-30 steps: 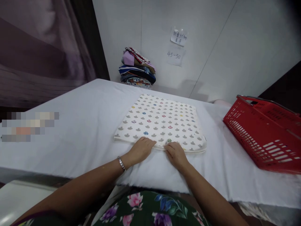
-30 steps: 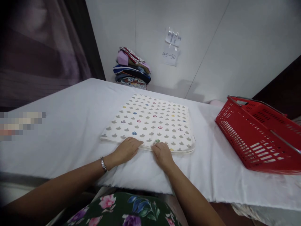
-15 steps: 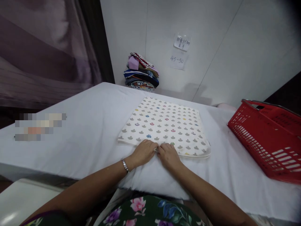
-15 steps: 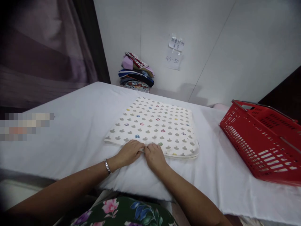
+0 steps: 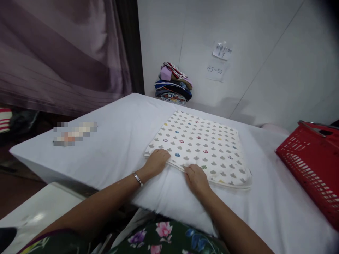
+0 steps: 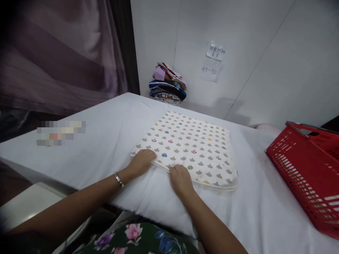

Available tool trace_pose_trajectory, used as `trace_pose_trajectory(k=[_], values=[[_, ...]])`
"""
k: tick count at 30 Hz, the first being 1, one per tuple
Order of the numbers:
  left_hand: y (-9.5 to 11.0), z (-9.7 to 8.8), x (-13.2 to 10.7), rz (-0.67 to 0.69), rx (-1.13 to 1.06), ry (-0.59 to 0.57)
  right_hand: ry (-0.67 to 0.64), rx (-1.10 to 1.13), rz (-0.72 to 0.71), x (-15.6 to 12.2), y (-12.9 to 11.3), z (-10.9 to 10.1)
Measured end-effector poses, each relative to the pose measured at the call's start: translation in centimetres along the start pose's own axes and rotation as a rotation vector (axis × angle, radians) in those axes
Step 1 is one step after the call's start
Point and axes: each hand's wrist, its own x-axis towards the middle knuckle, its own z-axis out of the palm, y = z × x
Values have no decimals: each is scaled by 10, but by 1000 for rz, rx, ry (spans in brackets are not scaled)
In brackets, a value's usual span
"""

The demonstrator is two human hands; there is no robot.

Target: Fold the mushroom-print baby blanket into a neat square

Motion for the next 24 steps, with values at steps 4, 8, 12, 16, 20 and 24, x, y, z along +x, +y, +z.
trace_pose_trajectory(k=[4, 8, 12, 16, 20, 24], values=[[-21, -11, -6, -18, -86, -8, 10, 44, 6, 1, 0, -1], [-25, -19, -10, 49, -207, -19, 20, 101, 25, 1, 2, -2], [-26, -21, -8, 125, -281, -27, 16, 130, 33, 0, 3, -2], [-23, -21, -4, 130, -314, -33, 28, 146, 34, 0, 2, -2], [-11, -17, -2, 148, -328, -34, 21, 146, 21, -1, 2, -2], [-4, -10, 3, 176, -314, -29, 3, 133, 26, -1, 3, -2]])
